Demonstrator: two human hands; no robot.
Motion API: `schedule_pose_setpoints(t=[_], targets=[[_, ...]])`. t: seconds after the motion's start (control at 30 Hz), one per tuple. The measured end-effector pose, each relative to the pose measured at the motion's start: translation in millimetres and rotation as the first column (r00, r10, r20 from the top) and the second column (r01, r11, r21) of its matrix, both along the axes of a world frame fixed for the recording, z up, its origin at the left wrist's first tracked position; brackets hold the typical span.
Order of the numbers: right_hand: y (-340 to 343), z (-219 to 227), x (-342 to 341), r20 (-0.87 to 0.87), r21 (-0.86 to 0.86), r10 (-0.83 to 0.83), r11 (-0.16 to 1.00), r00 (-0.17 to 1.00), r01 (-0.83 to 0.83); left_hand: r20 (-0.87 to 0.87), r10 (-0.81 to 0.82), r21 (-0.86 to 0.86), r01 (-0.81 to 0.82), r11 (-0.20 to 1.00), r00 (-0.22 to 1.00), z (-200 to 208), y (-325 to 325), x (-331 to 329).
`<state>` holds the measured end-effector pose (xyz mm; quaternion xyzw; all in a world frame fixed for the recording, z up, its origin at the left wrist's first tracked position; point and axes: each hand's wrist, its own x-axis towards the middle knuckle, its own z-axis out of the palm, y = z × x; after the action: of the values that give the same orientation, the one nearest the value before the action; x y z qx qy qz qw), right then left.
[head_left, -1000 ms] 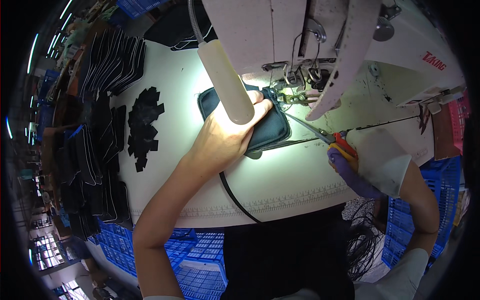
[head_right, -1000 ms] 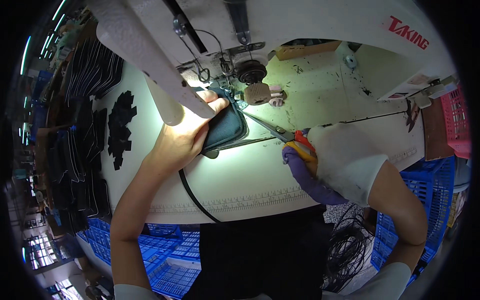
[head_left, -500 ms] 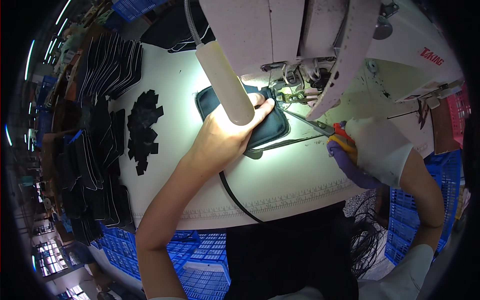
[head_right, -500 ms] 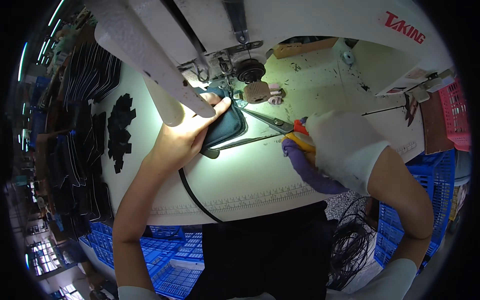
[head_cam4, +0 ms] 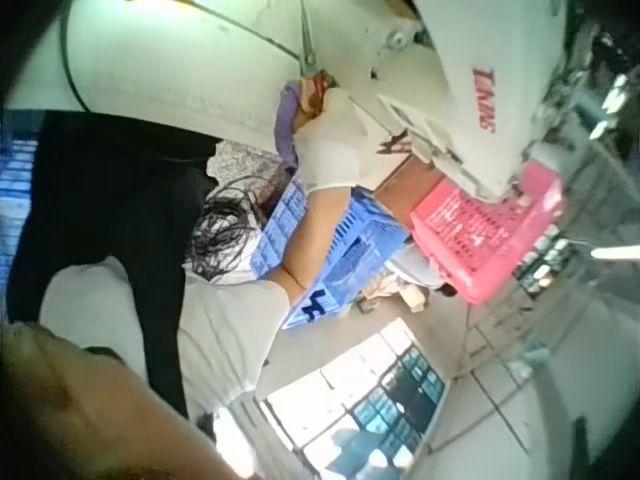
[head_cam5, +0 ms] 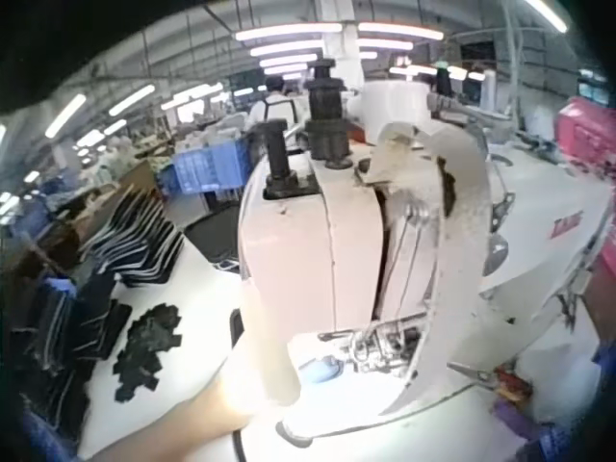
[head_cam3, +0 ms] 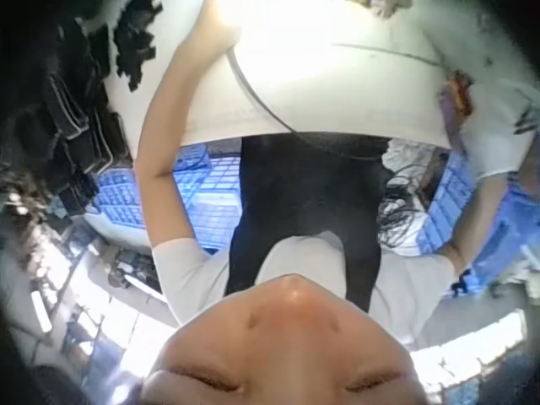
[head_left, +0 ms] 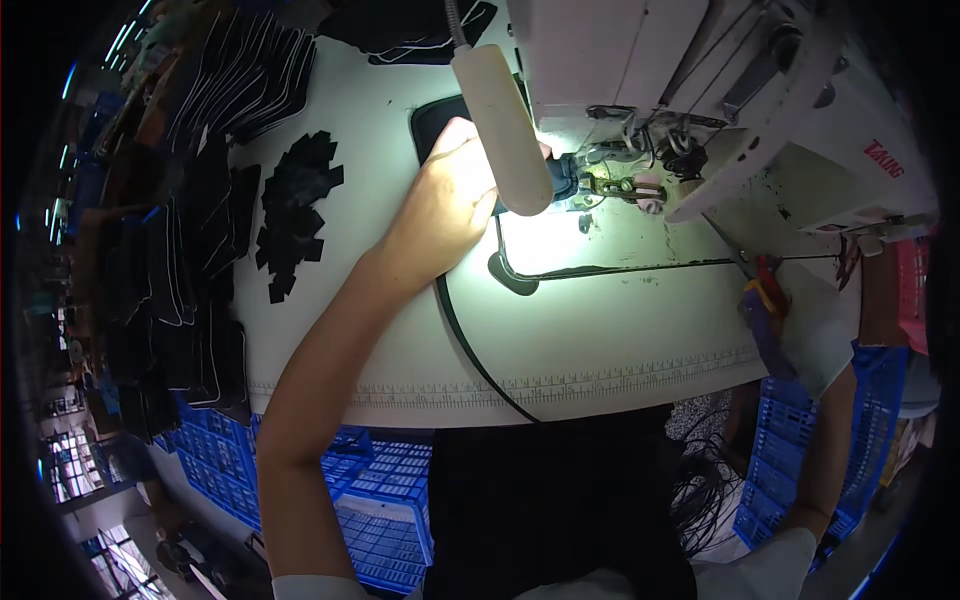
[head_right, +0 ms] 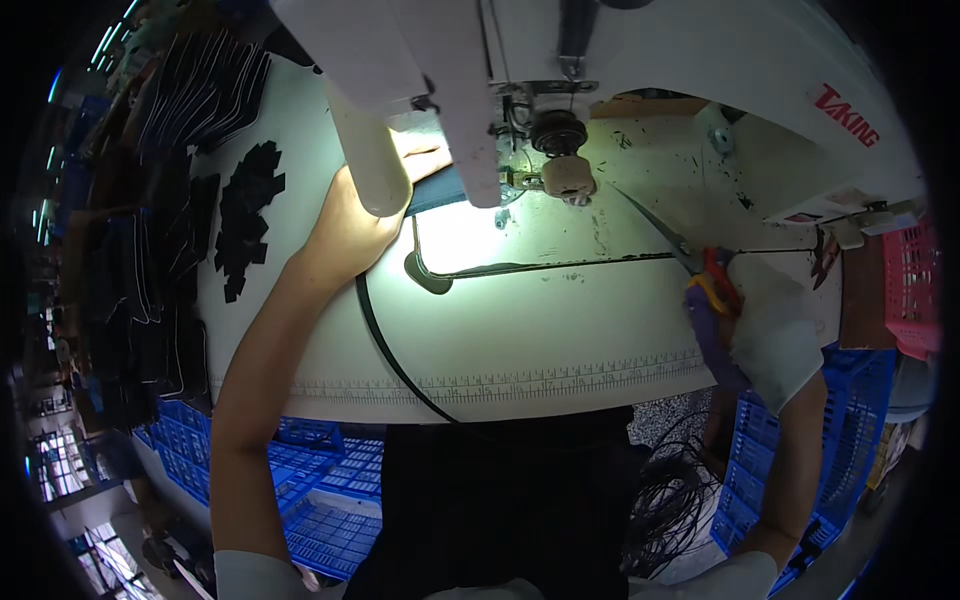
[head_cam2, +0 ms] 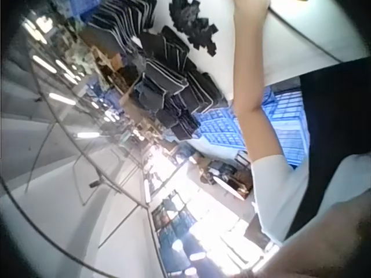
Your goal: The person sews a piping strip along the perimeter of a fabric piece using a sewing machine, cuts the excess strip with scissors, stitches the seam closed, and handles the finished piece by hand.
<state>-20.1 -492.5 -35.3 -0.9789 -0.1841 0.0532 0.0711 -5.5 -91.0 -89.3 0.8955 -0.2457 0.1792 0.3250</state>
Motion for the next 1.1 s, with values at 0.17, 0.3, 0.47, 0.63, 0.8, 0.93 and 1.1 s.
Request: schedule_pose_setpoints(t=[0.17, 0.3, 0.47, 0.63, 0.8, 0.93, 1.1], targets=[[-47, -10, 28, 0.06, 0.031, -0.029, 0.999, 0.998, 0.027, 0.13, 0.0, 0.047, -0.006, 0.999, 0.992, -15, 2, -7], [-34, 8, 25, 0.42, -0.041, 0.123, 0.992, 0.899, -0.116, -0.099, 0.027, 0.088, -0.018, 0.996, 0.995, -3, 2, -51], [83, 11, -38, 0.189, 0.098, 0.591, 0.783, 0.784, -0.614, -0.106, 0.143, -0.027, -0.147, 0.989, 0.984, 1, -16, -108], [192, -24, -79, 0.078, 0.135, 0.923, 0.365, 0.378, -0.921, -0.134, 0.249, -0.162, -0.269, 0.949, 0.959, 7, -15, -116], [206, -43, -92, 0.381, 0.144, 0.851, 0.332, 0.362, -0.932, -0.16, 0.213, -0.225, -0.245, 0.943, 0.964, 4, -17, -116], [171, -7, -103, 0.142, 0.182, 0.907, 0.369, 0.395, -0.911, -0.096, 0.256, 0.049, -0.252, 0.966, 0.962, 11, -20, -129], [99, 13, -125, -0.055, 0.22, 0.684, 0.719, 0.728, -0.659, -0.197, 0.184, 0.262, -0.129, 0.956, 0.963, 23, -18, -179]])
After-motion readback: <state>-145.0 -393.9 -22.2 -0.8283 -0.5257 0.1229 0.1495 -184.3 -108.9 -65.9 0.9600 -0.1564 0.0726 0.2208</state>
